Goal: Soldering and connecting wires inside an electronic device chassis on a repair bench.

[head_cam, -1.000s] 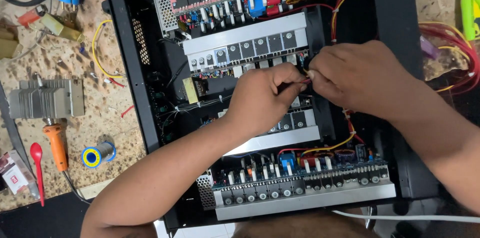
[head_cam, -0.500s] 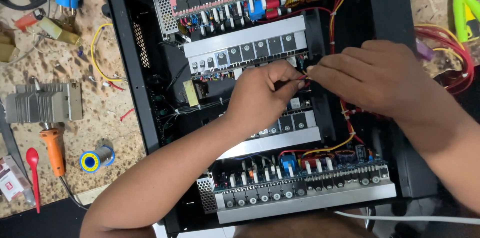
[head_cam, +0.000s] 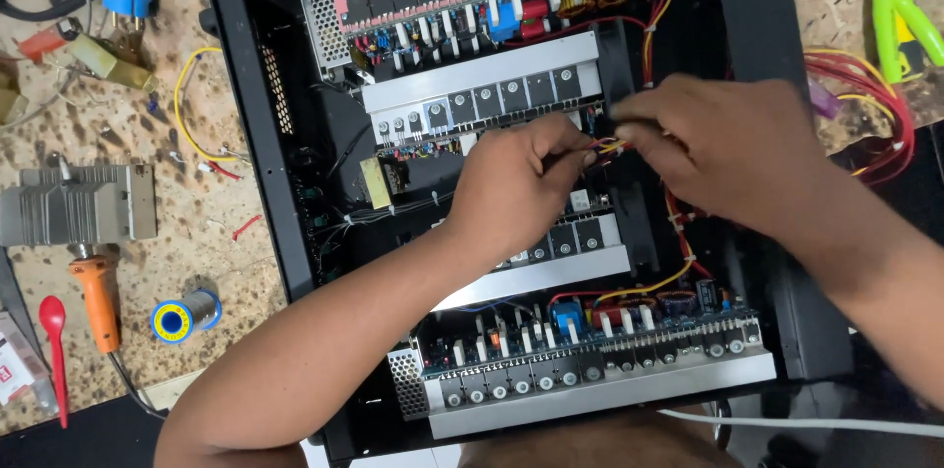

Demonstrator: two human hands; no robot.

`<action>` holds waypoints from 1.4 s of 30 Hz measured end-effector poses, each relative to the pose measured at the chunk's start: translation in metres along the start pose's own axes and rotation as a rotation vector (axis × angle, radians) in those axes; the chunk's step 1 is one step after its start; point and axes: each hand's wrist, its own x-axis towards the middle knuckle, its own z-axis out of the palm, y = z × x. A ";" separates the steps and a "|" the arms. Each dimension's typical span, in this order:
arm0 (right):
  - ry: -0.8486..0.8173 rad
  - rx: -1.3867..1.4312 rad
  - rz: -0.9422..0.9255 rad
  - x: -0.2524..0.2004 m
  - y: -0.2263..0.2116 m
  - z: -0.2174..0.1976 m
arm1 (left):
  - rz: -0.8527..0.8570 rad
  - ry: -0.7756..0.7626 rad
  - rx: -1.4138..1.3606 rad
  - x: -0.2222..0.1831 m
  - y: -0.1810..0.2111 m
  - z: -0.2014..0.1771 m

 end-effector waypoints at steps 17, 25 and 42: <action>-0.338 0.113 0.217 0.008 -0.013 0.005 | 0.106 0.005 0.132 0.000 -0.008 0.005; 0.273 -0.189 -0.378 -0.011 0.001 0.002 | 0.059 -0.014 0.058 0.001 -0.006 0.002; 0.263 -0.233 -0.317 -0.014 0.000 0.026 | 0.003 -0.007 -0.004 -0.001 0.002 0.001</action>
